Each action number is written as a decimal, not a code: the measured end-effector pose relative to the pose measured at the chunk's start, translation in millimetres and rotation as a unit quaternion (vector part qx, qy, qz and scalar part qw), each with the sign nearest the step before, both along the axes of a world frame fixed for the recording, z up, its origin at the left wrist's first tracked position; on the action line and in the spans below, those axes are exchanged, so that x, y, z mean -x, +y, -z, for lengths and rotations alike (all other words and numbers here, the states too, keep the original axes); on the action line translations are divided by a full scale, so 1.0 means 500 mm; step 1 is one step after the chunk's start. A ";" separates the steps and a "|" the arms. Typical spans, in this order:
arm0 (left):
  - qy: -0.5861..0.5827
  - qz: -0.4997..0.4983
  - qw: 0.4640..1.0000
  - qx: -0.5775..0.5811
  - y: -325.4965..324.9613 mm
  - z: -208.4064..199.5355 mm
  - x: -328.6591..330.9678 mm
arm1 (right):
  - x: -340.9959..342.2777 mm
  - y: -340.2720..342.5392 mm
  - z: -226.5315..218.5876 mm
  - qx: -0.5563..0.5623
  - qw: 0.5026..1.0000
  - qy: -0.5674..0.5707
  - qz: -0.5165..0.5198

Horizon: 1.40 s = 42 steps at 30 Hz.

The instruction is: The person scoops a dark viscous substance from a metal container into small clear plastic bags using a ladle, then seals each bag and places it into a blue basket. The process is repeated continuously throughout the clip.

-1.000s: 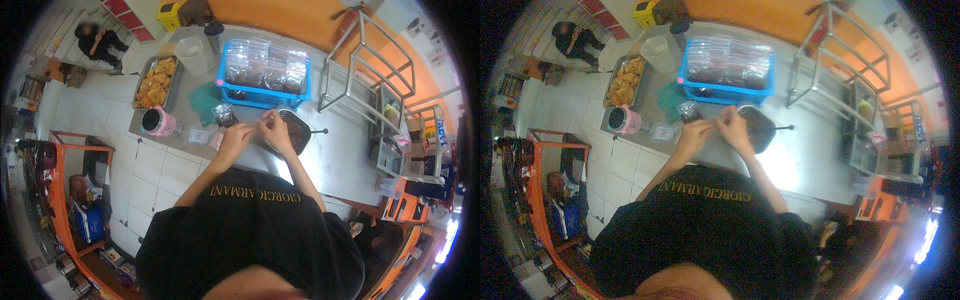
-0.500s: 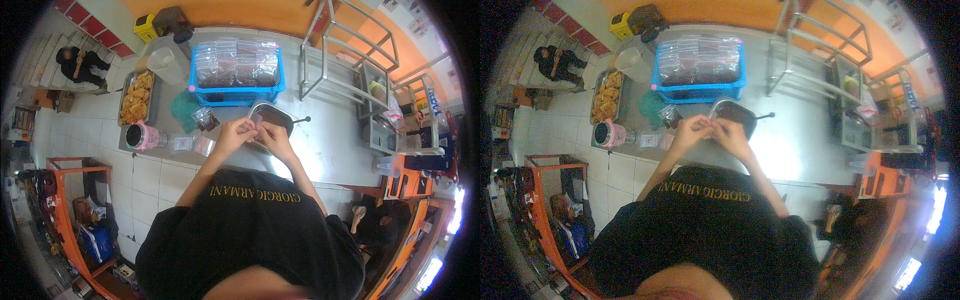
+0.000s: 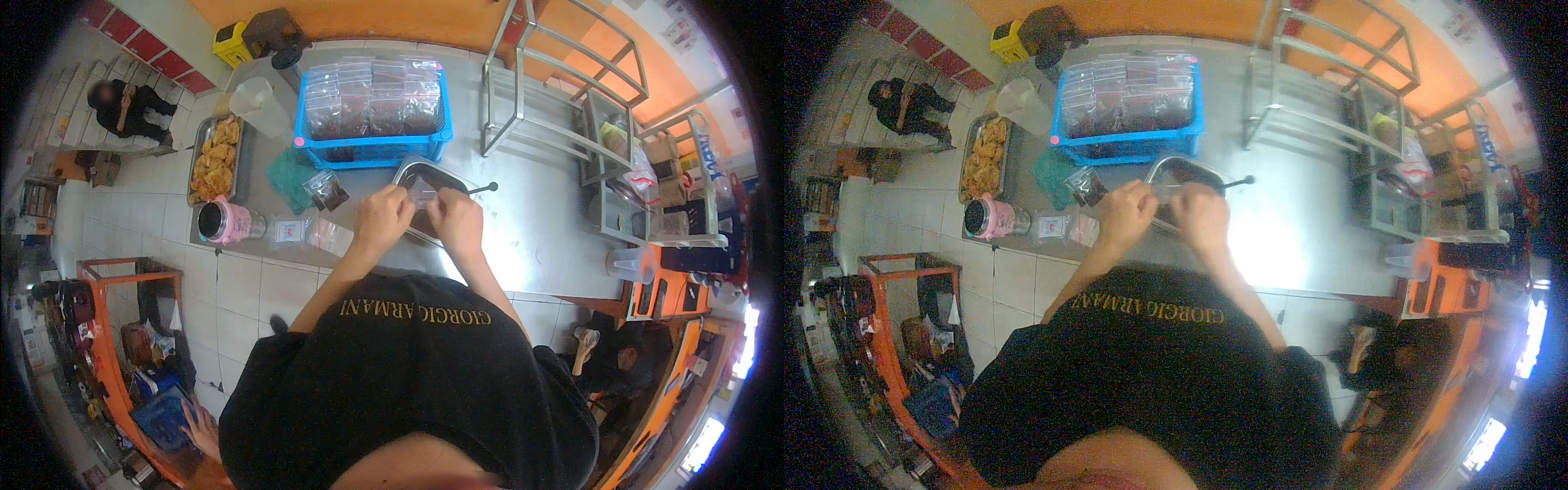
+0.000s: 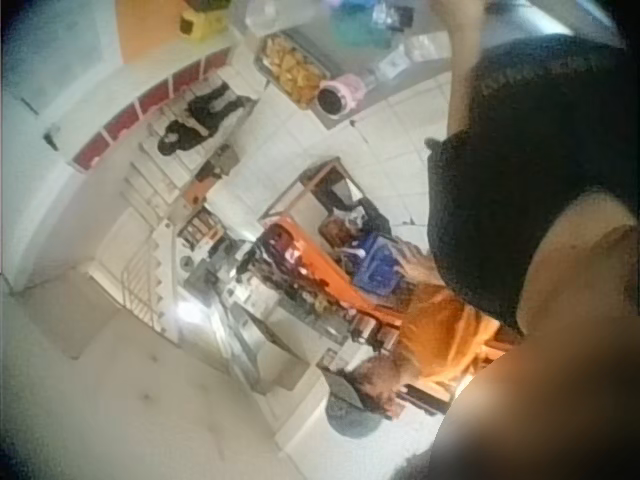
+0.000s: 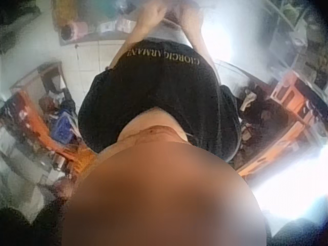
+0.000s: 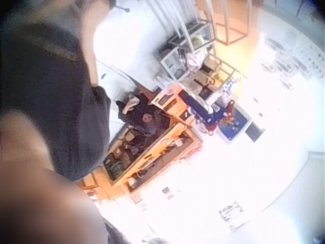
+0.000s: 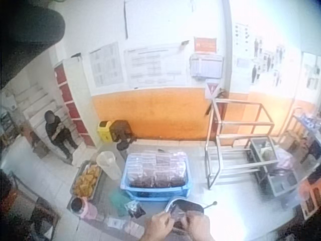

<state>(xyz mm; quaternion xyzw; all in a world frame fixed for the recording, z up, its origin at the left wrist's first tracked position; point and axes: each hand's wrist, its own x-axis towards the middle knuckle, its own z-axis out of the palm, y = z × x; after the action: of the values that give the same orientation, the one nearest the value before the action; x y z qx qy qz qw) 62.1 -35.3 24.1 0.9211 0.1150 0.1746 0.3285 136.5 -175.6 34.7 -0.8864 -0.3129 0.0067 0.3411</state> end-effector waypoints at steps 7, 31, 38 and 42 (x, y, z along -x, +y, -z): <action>-0.077 -0.018 0.985 0.154 -0.029 0.026 0.004 | -0.047 -0.013 -0.023 -0.106 0.990 0.089 0.034; 0.012 0.201 0.979 -0.001 0.044 0.011 0.010 | -0.015 -0.061 0.017 -0.156 0.974 0.121 -0.110; -0.034 0.156 0.986 -0.039 0.040 0.045 0.021 | -0.018 -0.050 0.013 -0.144 0.978 0.082 -0.128; -0.050 0.126 0.991 -0.023 0.047 0.058 0.026 | -0.096 -0.075 0.040 -0.012 0.992 -0.121 -0.043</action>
<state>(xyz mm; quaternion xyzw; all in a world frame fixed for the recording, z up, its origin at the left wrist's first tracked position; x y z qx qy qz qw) 49.0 -12.0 -4.8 0.9256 -0.0220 0.1802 0.3322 184.3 -213.2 14.6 -0.8625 -0.3895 -0.0902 0.3103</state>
